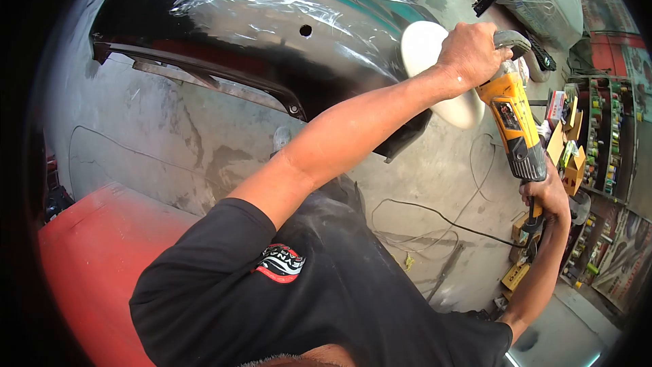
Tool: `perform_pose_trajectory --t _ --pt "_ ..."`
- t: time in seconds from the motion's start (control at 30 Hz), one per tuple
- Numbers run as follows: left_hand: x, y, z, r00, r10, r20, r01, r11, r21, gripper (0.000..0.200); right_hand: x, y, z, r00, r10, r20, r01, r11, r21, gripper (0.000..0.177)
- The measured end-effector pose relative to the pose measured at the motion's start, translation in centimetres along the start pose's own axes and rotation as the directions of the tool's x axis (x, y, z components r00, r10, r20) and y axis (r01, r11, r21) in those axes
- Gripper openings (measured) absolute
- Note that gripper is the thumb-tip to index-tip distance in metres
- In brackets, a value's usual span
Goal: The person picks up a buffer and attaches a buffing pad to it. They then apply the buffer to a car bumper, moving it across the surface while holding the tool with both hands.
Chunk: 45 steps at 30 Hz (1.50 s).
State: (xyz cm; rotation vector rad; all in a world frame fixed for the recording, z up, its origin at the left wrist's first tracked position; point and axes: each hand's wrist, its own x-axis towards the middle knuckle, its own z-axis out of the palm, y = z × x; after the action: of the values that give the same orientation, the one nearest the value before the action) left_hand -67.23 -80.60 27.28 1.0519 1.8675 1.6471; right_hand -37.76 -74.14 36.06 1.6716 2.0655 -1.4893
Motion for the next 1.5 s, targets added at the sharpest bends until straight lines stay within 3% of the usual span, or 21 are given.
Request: perform_pose_trajectory --t 0.17,0.33,0.47,0.6,0.87,1.0,1.1,1.33,1.5 --pt "0.8 -0.7 1.8 0.999 0.019 -0.031 -0.019 1.000 0.020 0.035 1.1 1.2 -0.7 1.000 0.017 -0.022 -0.017 1.000 0.007 0.077" --pt "1.3 -0.6 1.6 0.979 0.117 -0.169 -0.105 0.992 0.076 0.037 2.1 0.5 -0.9 0.997 -0.078 -0.004 0.077 0.996 -0.036 0.065" --pt "0.8 0.1 1.0 0.953 0.175 -0.248 -0.148 0.981 0.123 0.037 1.8 0.2 -0.6 0.986 -0.165 0.022 0.165 0.986 -0.010 0.067" --pt "1.1 -0.3 1.5 0.977 0.090 -0.195 -0.077 0.994 0.074 0.038 3.0 0.5 -1.5 0.990 -0.136 0.031 0.138 0.989 -0.054 0.079" --pt "5.3 -2.7 6.1 1.000 -0.030 -0.004 0.030 1.000 -0.006 0.042 5.9 1.5 -3.8 1.000 -0.015 0.007 0.015 1.000 0.000 0.072" --pt "6.4 -3.0 6.4 0.999 -0.015 -0.038 0.015 1.000 0.012 0.042 7.0 0.7 -4.5 0.999 -0.028 -0.016 0.028 1.000 -0.006 0.068" --pt "7.0 -2.5 5.6 0.996 -0.003 -0.084 0.006 0.999 0.037 0.042 7.6 -1.0 -5.1 0.998 -0.051 0.028 0.053 0.995 -0.089 0.079" --pt "10.2 -2.9 2.9 0.983 0.003 -0.185 0.014 0.996 0.094 0.038 11.3 -4.9 -5.7 0.992 -0.083 0.099 0.094 0.989 -0.110 0.065" --pt "8.6 -1.9 4.2 0.992 -0.079 -0.094 0.082 0.996 0.026 0.038 10.6 -2.7 -7.2 0.994 -0.096 0.051 0.103 0.984 -0.145 0.068"
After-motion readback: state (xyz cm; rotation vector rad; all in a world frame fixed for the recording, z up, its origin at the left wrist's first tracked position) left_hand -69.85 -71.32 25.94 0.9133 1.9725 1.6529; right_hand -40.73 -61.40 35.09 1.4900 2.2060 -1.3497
